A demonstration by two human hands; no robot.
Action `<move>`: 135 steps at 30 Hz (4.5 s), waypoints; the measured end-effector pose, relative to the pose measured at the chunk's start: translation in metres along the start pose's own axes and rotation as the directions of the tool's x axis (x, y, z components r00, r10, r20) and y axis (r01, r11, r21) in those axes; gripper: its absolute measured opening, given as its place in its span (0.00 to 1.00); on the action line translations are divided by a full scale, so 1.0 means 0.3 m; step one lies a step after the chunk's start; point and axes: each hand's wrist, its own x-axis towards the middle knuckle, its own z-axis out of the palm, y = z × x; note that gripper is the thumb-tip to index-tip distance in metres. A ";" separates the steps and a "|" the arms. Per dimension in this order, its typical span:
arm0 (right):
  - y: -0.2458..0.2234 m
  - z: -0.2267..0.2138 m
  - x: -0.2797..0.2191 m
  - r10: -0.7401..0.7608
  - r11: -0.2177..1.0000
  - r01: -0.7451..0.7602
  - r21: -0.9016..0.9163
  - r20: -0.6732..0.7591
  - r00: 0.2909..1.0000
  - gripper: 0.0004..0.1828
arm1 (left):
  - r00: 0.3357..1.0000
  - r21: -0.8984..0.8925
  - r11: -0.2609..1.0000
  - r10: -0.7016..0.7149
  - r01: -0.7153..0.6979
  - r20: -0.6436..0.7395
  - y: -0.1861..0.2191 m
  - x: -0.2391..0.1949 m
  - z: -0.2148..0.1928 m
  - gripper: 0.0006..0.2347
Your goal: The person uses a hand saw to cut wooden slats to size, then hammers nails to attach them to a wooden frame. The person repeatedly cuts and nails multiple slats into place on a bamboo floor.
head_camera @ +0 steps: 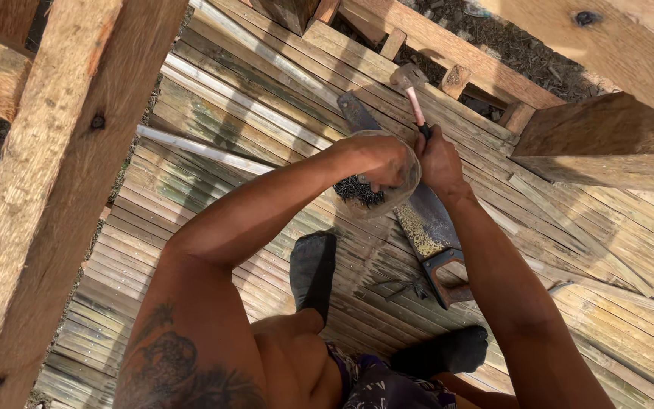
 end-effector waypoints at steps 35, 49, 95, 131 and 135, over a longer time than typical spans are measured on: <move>-0.210 0.031 -0.033 -0.039 0.984 0.036 0.173 0.010 0.999 0.15 | 0.250 -0.373 0.928 -0.356 -0.021 -0.900 -0.629 0.107 -0.231 0.07; -0.402 0.116 0.291 -0.298 0.929 0.314 0.197 -0.108 0.948 0.08 | -0.095 -0.700 0.713 -0.694 0.047 -0.714 -0.616 0.315 -0.284 0.12; -0.320 0.181 0.374 -0.426 0.798 0.522 0.301 -0.330 0.842 0.10 | 0.700 0.143 0.908 -0.196 0.394 -0.687 -0.732 -0.143 -0.010 0.27; 0.298 -0.030 -0.155 -0.120 0.970 0.095 -0.222 -0.103 0.987 0.20 | 0.900 0.189 0.905 -0.318 0.382 -0.297 -0.399 -0.114 0.024 0.16; 0.326 0.005 -0.144 -0.160 0.961 0.100 -0.259 -0.225 0.961 0.13 | 0.912 0.181 0.941 -0.209 0.286 -0.353 -0.425 -0.078 0.041 0.15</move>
